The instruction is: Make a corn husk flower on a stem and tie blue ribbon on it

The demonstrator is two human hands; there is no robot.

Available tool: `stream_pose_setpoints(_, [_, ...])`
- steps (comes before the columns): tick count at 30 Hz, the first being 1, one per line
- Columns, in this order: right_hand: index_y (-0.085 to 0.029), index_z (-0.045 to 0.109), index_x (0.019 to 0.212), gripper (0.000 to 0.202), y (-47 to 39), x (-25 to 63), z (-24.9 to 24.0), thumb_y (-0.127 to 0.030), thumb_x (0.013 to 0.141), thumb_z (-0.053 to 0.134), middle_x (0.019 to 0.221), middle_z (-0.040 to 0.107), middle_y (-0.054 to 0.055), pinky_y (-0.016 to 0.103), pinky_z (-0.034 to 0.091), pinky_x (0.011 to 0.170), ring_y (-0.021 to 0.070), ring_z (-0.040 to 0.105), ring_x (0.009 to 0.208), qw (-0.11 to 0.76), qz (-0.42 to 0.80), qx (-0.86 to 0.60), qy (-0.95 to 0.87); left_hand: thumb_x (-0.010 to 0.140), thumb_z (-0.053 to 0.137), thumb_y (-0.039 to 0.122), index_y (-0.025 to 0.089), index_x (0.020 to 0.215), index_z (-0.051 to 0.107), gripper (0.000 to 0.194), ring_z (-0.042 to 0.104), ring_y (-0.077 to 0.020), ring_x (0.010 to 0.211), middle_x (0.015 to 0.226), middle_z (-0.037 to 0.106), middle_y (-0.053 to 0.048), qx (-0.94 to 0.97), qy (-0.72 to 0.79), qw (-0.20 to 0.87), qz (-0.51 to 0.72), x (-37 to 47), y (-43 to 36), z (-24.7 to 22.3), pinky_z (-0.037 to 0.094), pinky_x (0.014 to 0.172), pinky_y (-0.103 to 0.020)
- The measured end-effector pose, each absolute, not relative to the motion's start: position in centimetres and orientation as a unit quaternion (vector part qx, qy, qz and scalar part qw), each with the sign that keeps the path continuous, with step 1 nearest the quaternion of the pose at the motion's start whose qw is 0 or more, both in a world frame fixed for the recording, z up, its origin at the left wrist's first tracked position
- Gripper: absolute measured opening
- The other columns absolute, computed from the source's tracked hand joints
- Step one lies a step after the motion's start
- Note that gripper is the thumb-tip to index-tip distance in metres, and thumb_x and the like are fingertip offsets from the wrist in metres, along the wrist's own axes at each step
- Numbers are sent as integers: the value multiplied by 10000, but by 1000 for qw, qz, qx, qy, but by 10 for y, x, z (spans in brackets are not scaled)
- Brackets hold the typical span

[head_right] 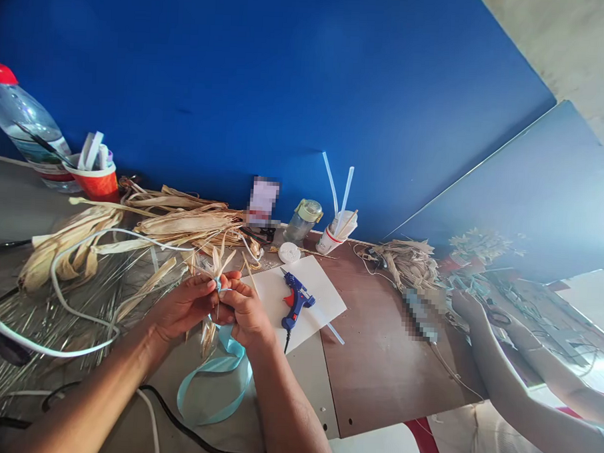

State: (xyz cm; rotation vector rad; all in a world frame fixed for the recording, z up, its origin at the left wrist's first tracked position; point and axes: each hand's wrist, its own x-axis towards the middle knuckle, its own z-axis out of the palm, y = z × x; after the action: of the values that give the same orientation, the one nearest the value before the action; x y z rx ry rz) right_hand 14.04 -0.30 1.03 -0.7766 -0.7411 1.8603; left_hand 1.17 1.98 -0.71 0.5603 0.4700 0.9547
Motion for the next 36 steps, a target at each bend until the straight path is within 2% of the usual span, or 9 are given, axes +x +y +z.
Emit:
stream_pose_setpoints(7, [-172,549,761,209,-2,144,6,-264,663,709,681,646,-34,206,208,406,10,285,343,450,795,-285,-291,679,775,233,128,680,733,112,555,-127,547,549,594,-17,275,203,825,451,11,21,-10,506,618,-277])
stream_pose_setpoints(10, [-173,558,769,213,-2,145,5,-286,667,706,703,654,-29,214,215,398,12,252,349,435,802,-288,-292,698,759,243,136,596,708,156,626,-193,669,523,581,-27,282,205,825,445,10,20,-7,529,732,-358])
stream_pose_setpoints(14, [-169,558,781,206,-2,147,6,-263,660,697,653,629,-47,205,196,373,6,169,343,428,813,-280,-280,680,772,250,138,677,729,120,656,-267,866,560,613,-45,274,199,831,441,11,17,-5,515,830,-422])
stream_pose_setpoints(20, [-174,546,769,207,-3,145,7,-278,667,695,644,598,-52,198,187,373,-4,171,335,439,790,-301,-304,706,759,254,149,652,701,132,654,-212,774,564,609,-25,276,199,827,448,14,18,-9,511,796,-350])
stream_pose_setpoints(22, [-180,523,719,184,-3,141,7,-296,687,662,576,542,-64,204,203,385,11,222,337,493,726,-344,-335,702,763,255,162,722,706,111,650,-196,771,610,626,-18,266,211,823,456,17,19,-9,505,776,-322])
stream_pose_setpoints(25, [-207,489,696,133,-3,137,5,-285,719,595,504,457,-80,219,274,427,67,332,388,585,530,-480,-383,713,756,275,191,905,701,216,640,-186,872,850,686,-40,262,265,803,465,21,18,-6,481,809,-313])
stream_pose_setpoints(27, [-212,502,704,71,-2,136,3,-249,719,561,553,495,-57,239,342,488,105,420,476,601,371,-578,-409,715,753,286,193,957,684,268,630,-181,898,944,686,-48,285,315,775,468,25,16,-2,463,831,-317])
stream_pose_setpoints(29, [-208,522,709,18,-2,138,2,-222,714,533,641,556,-22,261,394,572,136,492,588,587,260,-637,-427,684,770,282,175,928,672,284,629,-176,842,890,687,-44,324,347,747,466,30,14,-1,459,787,-305])
stream_pose_setpoints(36, [-196,572,763,65,-5,137,3,-227,757,516,755,626,11,286,443,699,165,565,729,563,229,-636,-474,610,783,245,159,787,622,254,594,-136,675,728,656,-2,386,380,689,482,38,14,-1,442,616,-242])
